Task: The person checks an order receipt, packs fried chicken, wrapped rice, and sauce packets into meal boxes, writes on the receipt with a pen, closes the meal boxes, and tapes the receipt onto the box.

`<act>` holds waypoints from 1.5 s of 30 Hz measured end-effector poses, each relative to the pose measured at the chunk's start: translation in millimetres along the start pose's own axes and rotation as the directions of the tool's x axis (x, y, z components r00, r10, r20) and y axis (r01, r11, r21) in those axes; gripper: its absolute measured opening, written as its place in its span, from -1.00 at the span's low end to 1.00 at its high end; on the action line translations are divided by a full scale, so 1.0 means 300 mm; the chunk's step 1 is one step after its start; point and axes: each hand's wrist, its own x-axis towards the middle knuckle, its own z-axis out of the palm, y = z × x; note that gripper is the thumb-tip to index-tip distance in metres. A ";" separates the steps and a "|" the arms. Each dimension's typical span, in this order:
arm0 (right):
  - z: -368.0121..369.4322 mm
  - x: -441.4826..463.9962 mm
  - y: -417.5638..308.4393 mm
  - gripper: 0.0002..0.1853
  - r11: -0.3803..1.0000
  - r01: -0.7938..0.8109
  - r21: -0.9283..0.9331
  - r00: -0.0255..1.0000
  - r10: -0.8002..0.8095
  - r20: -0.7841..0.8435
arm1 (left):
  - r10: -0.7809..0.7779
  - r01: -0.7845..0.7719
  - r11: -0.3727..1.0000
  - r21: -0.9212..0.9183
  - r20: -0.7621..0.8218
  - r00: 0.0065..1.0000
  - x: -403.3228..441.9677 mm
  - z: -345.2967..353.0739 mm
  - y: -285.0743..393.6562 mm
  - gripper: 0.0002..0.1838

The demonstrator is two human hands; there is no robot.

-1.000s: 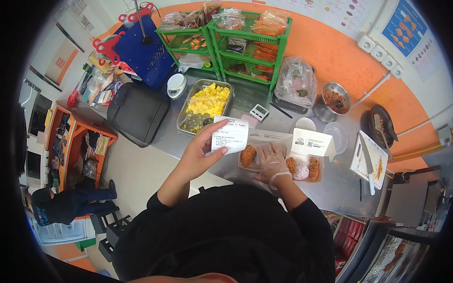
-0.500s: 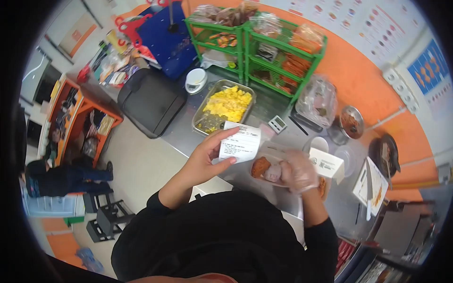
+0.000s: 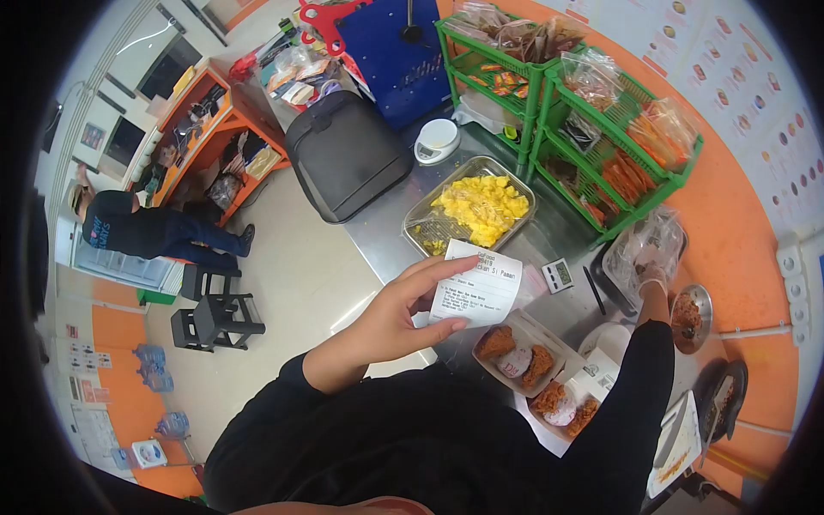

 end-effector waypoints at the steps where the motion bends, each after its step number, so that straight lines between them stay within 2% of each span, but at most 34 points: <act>1: -0.054 -0.032 -0.049 -0.48 0.951 -0.251 0.182 0.967 0.253 0.014 | -0.022 0.022 1.000 0.005 0.000 1.000 -0.002 -0.003 -0.005 -0.26; 6: -0.153 -0.059 -0.063 -0.49 0.962 -0.235 0.142 0.972 0.235 0.017 | -0.039 0.039 0.999 0.020 -0.027 0.999 -0.019 -0.007 -0.042 -0.26; 7: -0.179 -0.072 -0.051 -0.49 0.952 -0.257 0.169 0.965 0.261 -0.004 | -0.027 0.028 1.000 0.012 -0.033 0.999 -0.023 -0.010 -0.037 -0.27; 8: -0.203 -0.099 -0.024 -0.45 0.957 -0.175 0.233 0.972 0.206 -0.114 | -0.014 0.014 1.000 0.001 -0.032 0.999 -0.026 -0.011 -0.035 -0.28; 9: -0.216 -0.129 0.006 -0.45 0.952 -0.201 0.229 0.967 0.230 -0.108 | -0.012 0.012 1.000 -0.013 -0.009 1.000 -0.030 -0.010 -0.042 -0.28; 10: -0.235 -0.174 0.040 -0.43 0.909 -0.077 0.410 0.967 0.168 -0.190 | -0.005 0.005 1.000 -0.023 -0.024 1.000 -0.036 -0.010 -0.054 -0.28; 11: -0.248 -0.228 0.074 -0.40 0.824 0.065 0.562 0.949 0.123 -0.289 | 0.003 -0.004 1.000 -0.031 -0.038 0.999 -0.039 -0.012 -0.061 -0.28; 12: -0.262 -0.318 0.072 -0.41 0.540 0.215 0.814 0.951 0.074 -0.300 | -0.034 0.033 0.999 -0.019 -0.022 0.999 -0.042 -0.015 -0.053 -0.26; 13: -0.287 -0.434 0.045 -0.42 0.168 0.326 0.930 0.940 0.044 -0.338 | -0.028 0.029 0.999 -0.036 0.015 0.999 -0.044 -0.019 -0.057 -0.26; 15: -0.390 -0.687 -0.004 -0.42 0.087 0.309 0.947 0.950 -0.072 -0.303 | -0.003 0.004 1.000 -0.020 0.035 0.999 -0.031 -0.007 -0.079 -0.25; 17: -0.469 -0.919 -0.082 -0.39 0.001 0.206 0.979 0.975 -0.081 -0.205 | -0.010 0.013 0.999 -0.049 0.053 0.999 -0.029 0.009 -0.110 -0.25; 19: -0.463 -1.062 -0.113 -0.39 -0.043 0.227 0.973 0.972 -0.049 -0.229 | 0.060 -0.057 0.998 -0.035 0.088 0.994 -0.011 0.028 -0.118 -0.27; 21: -0.421 -1.155 -0.090 -0.41 0.026 0.158 0.987 0.986 -0.062 -0.156 | 0.067 -0.057 0.996 -0.072 0.149 0.987 0.003 0.049 -0.117 -0.27; 22: -0.375 -1.192 -0.086 -0.55 -0.007 0.158 0.987 0.987 -0.022 -0.158 | 0.057 -0.045 0.996 -0.082 0.153 0.987 0.007 0.062 -0.115 -0.27; 23: -0.350 -1.234 -0.074 -0.55 -0.011 0.148 0.989 0.989 0.012 -0.148 | 0.058 -0.042 0.995 -0.091 0.187 0.981 0.013 0.074 -0.114 -0.27; 25: -0.326 -1.302 -0.078 -0.74 0.108 0.035 0.994 0.999 -0.032 -0.032 | 0.068 -0.051 0.996 -0.078 0.228 0.971 0.024 0.095 -0.111 -0.27; 26: -0.314 -1.343 -0.105 -0.81 0.001 -0.009 1.000 1.000 -0.005 0.009 | 0.088 -0.071 0.995 -0.076 0.246 0.965 0.026 0.107 -0.111 -0.27; 27: -0.261 -1.362 -0.110 -0.81 -0.007 -0.011 1.000 1.000 0.007 0.011 | 0.088 -0.071 0.995 -0.076 0.261 0.961 0.028 0.116 -0.104 -0.27; 29: -0.137 -1.365 -0.124 -0.81 0.150 -0.043 0.988 0.991 -0.121 0.061 | 0.078 -0.063 0.996 -0.059 0.314 0.946 0.032 0.128 -0.085 -0.27; 30: -0.171 -1.383 -0.173 -0.79 0.575 0.085 0.814 0.995 -0.089 -0.042 | 0.080 -0.065 0.996 -0.058 0.318 0.945 0.032 0.133 -0.085 -0.27; 31: -0.155 -1.382 -0.221 -0.79 0.574 0.086 0.815 0.995 -0.087 -0.044 | 0.070 -0.053 0.997 -0.062 0.329 0.942 0.032 0.138 -0.089 -0.27; 33: -0.060 -1.361 -0.304 -0.76 0.794 -0.103 0.599 0.990 0.139 -0.013 | 0.061 -0.044 0.997 -0.058 0.334 0.941 0.032 0.147 -0.088 -0.26; 34: 0.016 -1.350 -0.319 -0.76 0.794 -0.089 0.601 0.992 0.127 -0.021 | 0.058 -0.037 0.997 -0.069 0.345 0.937 0.030 0.151 -0.083 -0.26; 36: 0.160 -1.329 -0.327 -0.75 0.929 0.137 0.343 0.976 -0.068 -0.206 | 0.067 -0.039 0.996 -0.085 0.356 0.932 0.026 0.152 -0.073 -0.27; 38: 0.125 -1.337 -0.334 -0.71 0.931 0.119 0.345 0.990 -0.087 -0.108 | 0.080 -0.056 0.995 -0.081 0.337 0.938 0.026 0.147 -0.065 -0.28; 41: 0.044 -1.302 -0.325 -0.77 0.952 0.174 0.252 0.969 -0.119 -0.217 | 0.099 -0.081 0.994 -0.068 0.314 0.944 0.028 0.133 -0.058 -0.30; 43: -0.167 -1.301 -0.321 -0.76 0.891 0.083 0.446 0.993 -0.036 -0.112 | 0.081 -0.051 0.994 -0.095 0.336 0.938 0.029 0.128 -0.074 -0.30; 45: -0.256 -1.171 -0.271 -0.74 0.896 0.282 0.344 0.894 -0.115 -0.433 | 0.075 -0.055 0.996 -0.074 0.307 0.949 0.026 0.125 -0.072 -0.29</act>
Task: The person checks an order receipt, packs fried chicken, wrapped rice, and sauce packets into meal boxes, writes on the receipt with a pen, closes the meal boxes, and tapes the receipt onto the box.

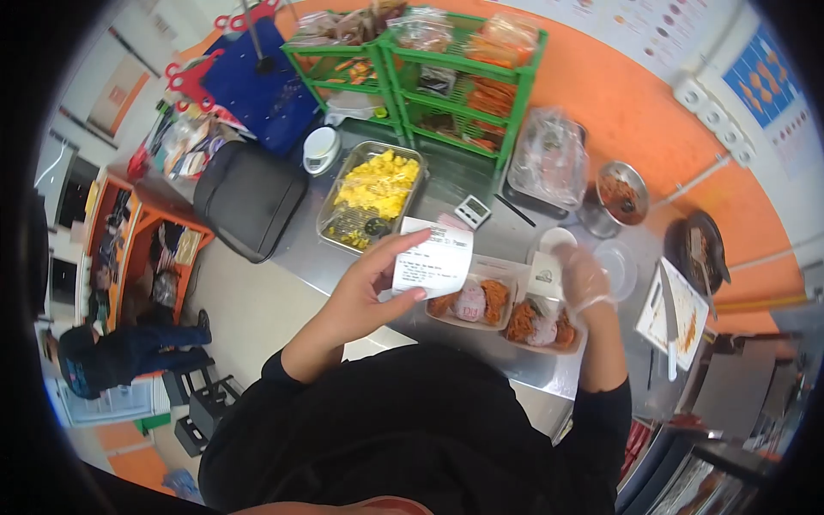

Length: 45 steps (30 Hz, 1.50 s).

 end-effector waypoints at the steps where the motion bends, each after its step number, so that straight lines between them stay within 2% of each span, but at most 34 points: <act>1: -0.047 0.103 0.000 -0.74 0.998 -0.052 0.024 0.997 0.053 -0.053 | -0.006 0.006 1.000 -0.001 -0.007 1.000 -0.002 0.002 0.003 -0.29; 2: -0.084 0.215 0.001 -0.75 0.993 -0.103 0.052 0.989 0.108 -0.103 | -0.012 0.012 1.000 -0.003 -0.014 1.000 -0.005 0.000 0.008 -0.29; 4: -0.102 0.408 0.052 -0.73 0.988 -0.154 -0.015 0.980 0.151 -0.127 | -0.022 0.021 0.999 -0.024 -0.039 0.999 -0.018 -0.008 0.027 -0.29; 5: -0.079 0.487 0.076 -0.68 0.991 -0.133 -0.012 0.965 0.127 -0.231 | -0.024 0.026 0.999 0.020 -0.079 0.997 -0.028 -0.013 0.036 -0.29; 6: -0.031 0.566 0.118 -0.63 0.993 -0.119 -0.016 0.937 0.107 -0.333 | -0.024 0.031 0.998 0.058 -0.111 0.993 -0.032 -0.016 0.037 -0.29; 8: 0.132 0.760 0.323 -0.66 0.991 -0.121 -0.060 0.920 0.089 -0.380 | 0.003 0.005 0.999 0.049 -0.146 0.989 -0.053 -0.042 0.006 -0.29; 9: 0.207 0.832 0.388 -0.67 0.980 -0.163 -0.112 0.946 0.123 -0.300 | -0.029 0.045 0.997 0.068 -0.224 0.974 -0.068 -0.053 0.002 -0.28; 10: 0.280 0.881 0.424 -0.69 0.959 -0.190 -0.208 0.975 0.161 -0.150 | -0.063 0.093 0.992 0.086 -0.301 0.951 -0.084 -0.064 -0.004 -0.28; 11: 0.358 0.927 0.461 -0.70 0.934 -0.169 -0.315 0.984 0.176 -0.005 | -0.073 0.102 0.991 0.082 -0.303 0.950 -0.103 -0.072 -0.012 -0.28; 13: 0.508 0.996 0.525 -0.73 0.882 -0.048 -0.468 0.966 0.161 0.204 | -0.121 0.166 0.984 0.069 -0.429 0.895 -0.138 -0.088 -0.027 -0.26; 15: 0.596 1.027 0.554 -0.75 0.855 0.022 -0.519 0.945 0.151 0.290 | -0.124 0.176 0.982 0.070 -0.464 0.877 -0.167 -0.107 -0.044 -0.25; 18: 0.604 1.011 0.585 -0.73 0.855 0.023 -0.518 0.944 0.152 0.293 | -0.121 0.196 0.977 0.084 -0.534 0.837 -0.200 -0.116 -0.076 -0.25; 23: 0.602 1.007 0.642 -0.71 0.822 0.124 -0.556 0.928 0.102 0.359 | -0.144 0.193 0.980 0.047 -0.498 0.855 -0.185 -0.114 -0.057 -0.27; 25: 0.585 1.007 0.668 -0.70 0.734 0.328 -0.595 0.894 -0.038 0.447 | -0.131 0.185 0.981 0.063 -0.491 0.861 -0.178 -0.112 -0.044 -0.27; 26: 0.609 1.008 0.717 -0.69 0.526 0.571 -0.630 0.807 -0.221 0.547 | -0.125 0.173 0.983 0.061 -0.471 0.873 -0.175 -0.110 -0.042 -0.28; 27: 0.577 0.995 0.695 -0.69 0.526 0.570 -0.632 0.809 -0.227 0.542 | -0.117 0.158 0.986 0.057 -0.446 0.887 -0.173 -0.112 -0.038 -0.28; 29: 0.412 0.928 0.627 -0.74 0.598 0.414 -0.687 0.894 -0.125 0.430 | -0.117 0.152 0.987 0.051 -0.424 0.898 -0.171 -0.114 -0.029 -0.28; 30: 0.330 0.872 0.561 -0.74 0.599 0.404 -0.691 0.898 -0.116 0.424 | -0.119 0.148 0.988 0.040 -0.401 0.908 -0.171 -0.116 -0.024 -0.28; 31: 0.232 0.804 0.448 -0.74 0.902 0.016 -0.431 0.992 0.039 0.118 | -0.114 0.140 0.989 0.039 -0.390 0.914 -0.171 -0.117 -0.020 -0.28; 32: 0.150 0.750 0.385 -0.73 0.950 -0.312 0.013 0.944 0.311 -0.110 | -0.109 0.134 0.990 0.038 -0.387 0.916 -0.170 -0.116 -0.017 -0.27; 34: 0.004 0.665 0.320 -0.70 0.949 -0.315 -0.017 0.940 0.309 -0.144 | -0.099 0.119 0.992 0.032 -0.371 0.923 -0.171 -0.115 -0.013 -0.26; 36: -0.148 0.534 0.119 -0.70 0.943 -0.301 0.143 0.953 0.304 -0.005 | -0.092 0.107 0.994 0.021 -0.358 0.929 -0.175 -0.119 -0.011 -0.26; 37: -0.133 0.460 0.085 -0.79 0.888 -0.169 0.428 0.979 0.202 -0.032 | -0.089 0.100 0.995 0.014 -0.339 0.936 -0.177 -0.121 -0.018 -0.26; 38: -0.119 0.392 0.050 -0.87 0.744 -0.020 0.668 0.989 0.111 -0.095 | -0.082 0.091 0.996 0.012 -0.330 0.940 -0.178 -0.123 -0.030 -0.26; 40: -0.151 0.282 -0.101 -0.87 0.688 0.003 0.726 0.988 -0.113 0.103 | -0.076 0.078 0.997 -0.005 -0.284 0.956 -0.177 -0.124 -0.046 -0.26; 42: -0.064 0.220 -0.146 -0.84 0.790 0.022 0.613 0.907 -0.274 0.320 | -0.049 0.044 0.999 -0.029 -0.238 0.970 -0.173 -0.131 -0.055 -0.28; 44: 0.026 0.169 -0.237 -0.83 0.847 -0.149 0.511 0.902 -0.096 0.421 | -0.042 0.035 0.999 -0.037 -0.203 0.978 -0.176 -0.134 -0.059 -0.28; 45: 0.049 0.146 -0.264 -0.83 0.847 -0.153 0.509 0.905 -0.086 0.416 | -0.040 0.033 0.999 -0.038 -0.196 0.980 -0.180 -0.139 -0.057 -0.28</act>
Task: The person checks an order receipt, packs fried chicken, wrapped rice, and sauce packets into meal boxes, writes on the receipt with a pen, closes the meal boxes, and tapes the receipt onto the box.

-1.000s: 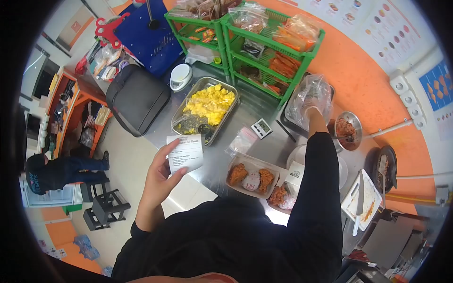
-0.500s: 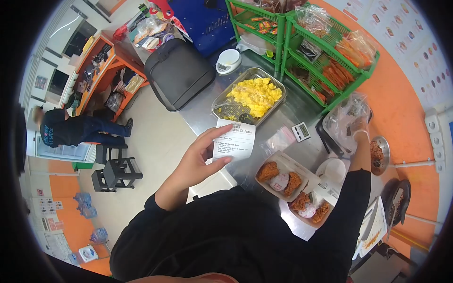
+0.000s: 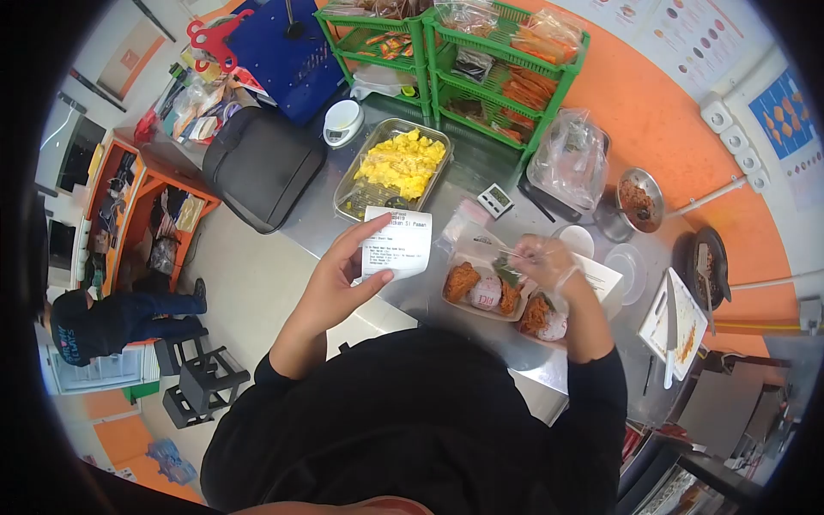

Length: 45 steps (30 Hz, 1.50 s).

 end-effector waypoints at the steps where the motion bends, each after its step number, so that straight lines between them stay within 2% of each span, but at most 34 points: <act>1: 0.039 -0.010 -0.008 -0.82 0.998 0.041 -0.056 0.996 -0.046 -0.078 | 0.001 -0.001 1.000 0.003 0.002 1.000 -0.004 -0.010 0.003 -0.28; 2: 0.071 -0.017 -0.022 -0.81 0.990 0.082 -0.116 0.984 -0.099 -0.150 | 0.005 -0.005 1.000 0.008 0.002 1.000 -0.006 -0.019 0.012 -0.28; 3: 0.091 -0.036 -0.054 -0.81 0.989 0.089 -0.116 0.983 -0.106 -0.148 | -0.007 0.007 1.000 0.008 0.009 1.000 -0.012 -0.025 0.024 -0.27; 5: 0.101 -0.089 -0.146 -0.79 0.941 0.061 -0.334 0.943 -0.164 -0.289 | -0.015 0.015 1.000 0.018 0.004 1.000 -0.023 -0.041 0.036 -0.26; 7: 0.131 -0.107 -0.172 -0.80 0.952 0.077 -0.298 0.950 -0.161 -0.266 | -0.014 0.014 1.000 0.021 0.013 1.000 -0.036 -0.056 0.037 -0.26; 9: 0.178 -0.083 -0.114 -0.85 0.902 0.072 -0.425 0.958 -0.180 -0.221 | -0.017 0.016 1.000 0.026 0.026 1.000 -0.042 -0.071 0.035 -0.26; 10: 0.204 -0.062 -0.073 -0.85 0.901 0.075 -0.426 0.957 -0.185 -0.223 | -0.023 0.022 1.000 0.022 0.043 0.999 -0.046 -0.079 0.033 -0.26; 12: 0.257 0.006 0.037 -0.85 0.707 0.061 -0.705 0.949 -0.261 -0.179 | -0.005 0.004 1.000 0.022 0.047 0.999 -0.055 -0.090 0.028 -0.27; 13: 0.301 0.042 0.117 -0.85 0.704 0.064 -0.708 0.947 -0.267 -0.180 | 0.006 -0.007 1.000 0.022 0.055 0.998 -0.059 -0.094 0.027 -0.28; 15: 0.392 0.091 0.246 -0.75 0.574 0.034 -0.818 0.988 -0.144 -0.061 | -0.004 0.004 1.000 0.007 0.054 0.999 -0.067 -0.105 0.027 -0.27; 16: 0.391 0.063 0.165 -0.63 0.470 0.152 -0.869 0.967 -0.253 0.032 | -0.020 0.020 1.000 -0.012 0.055 0.998 -0.068 -0.110 0.027 -0.26; 17: 0.416 0.055 0.161 -0.63 0.472 0.158 -0.867 0.966 -0.257 0.037 | -0.023 0.023 1.000 -0.008 0.050 0.998 -0.067 -0.112 0.024 -0.26; 19: 0.450 0.041 0.129 -0.56 0.552 0.003 -0.834 0.995 -0.081 -0.050 | -0.019 0.020 1.000 -0.021 0.051 0.999 -0.062 -0.114 0.016 -0.26; 20: 0.446 0.041 0.116 -0.50 0.538 -0.043 -0.842 0.999 0.022 -0.038 | -0.022 0.022 1.000 -0.015 0.046 0.999 -0.054 -0.111 0.016 -0.26; 21: 0.440 0.041 0.094 -0.50 0.541 -0.036 -0.840 0.999 0.016 -0.032 | -0.023 0.024 1.000 -0.018 0.055 0.998 -0.043 -0.103 0.015 -0.28; 23: 0.429 0.046 0.075 -0.54 0.652 0.033 -0.758 0.990 -0.123 -0.063 | -0.027 0.027 1.000 -0.013 0.053 0.998 -0.021 -0.083 0.011 -0.29; 24: 0.422 0.048 0.075 -0.54 0.653 0.045 -0.756 0.990 -0.133 -0.056 | -0.033 0.033 0.999 -0.009 0.051 0.998 -0.008 -0.073 0.010 -0.28; 26: 0.404 0.065 0.069 -0.57 0.668 0.037 -0.743 0.998 0.006 0.055 | -0.041 0.041 0.999 0.008 0.036 0.998 0.023 -0.057 0.030 -0.27; 27: 0.379 0.069 0.026 -0.57 0.672 0.050 -0.738 0.998 -0.007 0.062 | -0.050 0.050 0.999 0.015 0.035 0.998 0.032 -0.049 0.054 -0.27; 29: 0.329 0.069 -0.076 -0.63 0.698 -0.031 -0.715 0.987 0.134 0.088 | -0.066 0.065 0.997 0.033 0.031 0.997 0.047 -0.047 0.093 -0.27; 30: 0.325 0.066 -0.069 -0.68 0.709 0.011 -0.705 0.998 0.032 0.048 | -0.066 0.064 0.996 0.062 0.032 0.997 0.053 -0.052 0.105 -0.27; 34: 0.239 0.041 -0.164 -0.69 0.777 0.003 -0.629 0.996 0.054 0.072 | -0.054 0.052 0.996 0.068 0.029 0.998 0.092 -0.107 0.102 -0.26; 36: 0.170 0.025 -0.286 -0.71 0.925 0.140 -0.354 0.987 -0.159 -0.023 | -0.044 0.043 0.999 0.028 0.055 0.997 0.119 -0.144 0.081 -0.26; 37: 0.151 0.025 -0.314 -0.71 0.926 0.124 -0.357 0.989 -0.145 -0.032 | -0.030 0.030 1.000 -0.005 0.071 0.997 0.133 -0.166 0.069 -0.26; 40: 0.137 0.060 -0.377 -0.72 0.967 0.124 -0.223 0.955 -0.177 -0.239 | 0.011 -0.009 1.000 -0.011 0.186 0.982 0.181 -0.267 0.057 -0.26; 41: 0.151 0.082 -0.404 -0.72 0.971 0.098 -0.218 0.954 -0.154 -0.258 | 0.011 -0.007 1.000 -0.019 0.215 0.977 0.194 -0.309 0.044 -0.26; 43: 0.170 0.127 -0.471 -0.73 0.995 0.019 -0.103 0.907 -0.060 -0.416 | 0.017 -0.013 1.000 -0.017 0.271 0.962 0.227 -0.401 0.029 -0.26; 45: 0.236 0.208 -0.478 -0.74 0.996 0.044 -0.084 0.875 -0.079 -0.478 | 0.017 -0.008 1.000 -0.030 0.327 0.945 0.253 -0.494 0.050 -0.26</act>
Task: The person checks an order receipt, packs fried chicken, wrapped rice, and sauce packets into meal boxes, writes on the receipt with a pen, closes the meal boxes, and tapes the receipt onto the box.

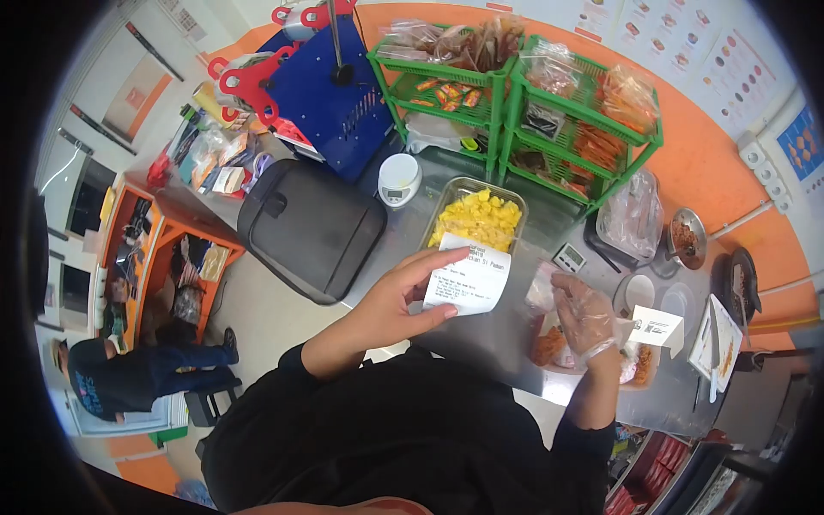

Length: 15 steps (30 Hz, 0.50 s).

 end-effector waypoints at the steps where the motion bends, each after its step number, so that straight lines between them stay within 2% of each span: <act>1: 0.060 0.014 -0.009 -0.74 0.996 0.005 0.086 1.000 -0.004 -0.014 | -0.025 0.025 1.000 -0.005 0.043 0.999 -0.014 -0.044 0.007 -0.26; 2: 0.105 0.021 -0.031 -0.74 0.985 0.009 0.174 1.000 -0.005 -0.025 | -0.024 0.025 1.000 -0.011 0.051 0.998 -0.027 -0.087 0.003 -0.26; 3: 0.135 0.042 -0.100 -0.74 0.998 0.000 0.068 1.000 0.000 0.008 | -0.013 0.012 1.000 0.013 0.072 0.997 -0.034 -0.127 0.001 -0.26; 4: 0.186 0.055 -0.111 -0.74 0.998 -0.008 0.067 1.000 0.008 0.004 | -0.002 -0.001 0.999 0.037 0.094 0.996 -0.044 -0.163 -0.001 -0.27; 6: 0.320 0.081 -0.105 -0.73 0.996 -0.054 -0.074 0.998 0.055 0.021 | 0.000 -0.003 1.000 0.031 0.096 0.995 -0.072 -0.222 0.003 -0.27; 8: 0.381 0.095 -0.132 -0.73 0.992 -0.068 -0.105 0.997 0.071 0.023 | 0.010 -0.012 0.999 0.030 0.096 0.995 -0.092 -0.275 0.016 -0.27; 10: 0.405 0.104 -0.225 -0.71 0.956 -0.229 -0.185 0.964 0.250 0.096 | -0.011 0.010 1.000 0.016 0.123 0.992 -0.110 -0.317 0.029 -0.26; 15: 0.443 0.063 -0.190 -0.70 0.961 -0.247 -0.128 0.965 0.255 0.055 | 0.044 -0.048 0.998 0.034 0.113 0.993 -0.144 -0.390 0.026 -0.26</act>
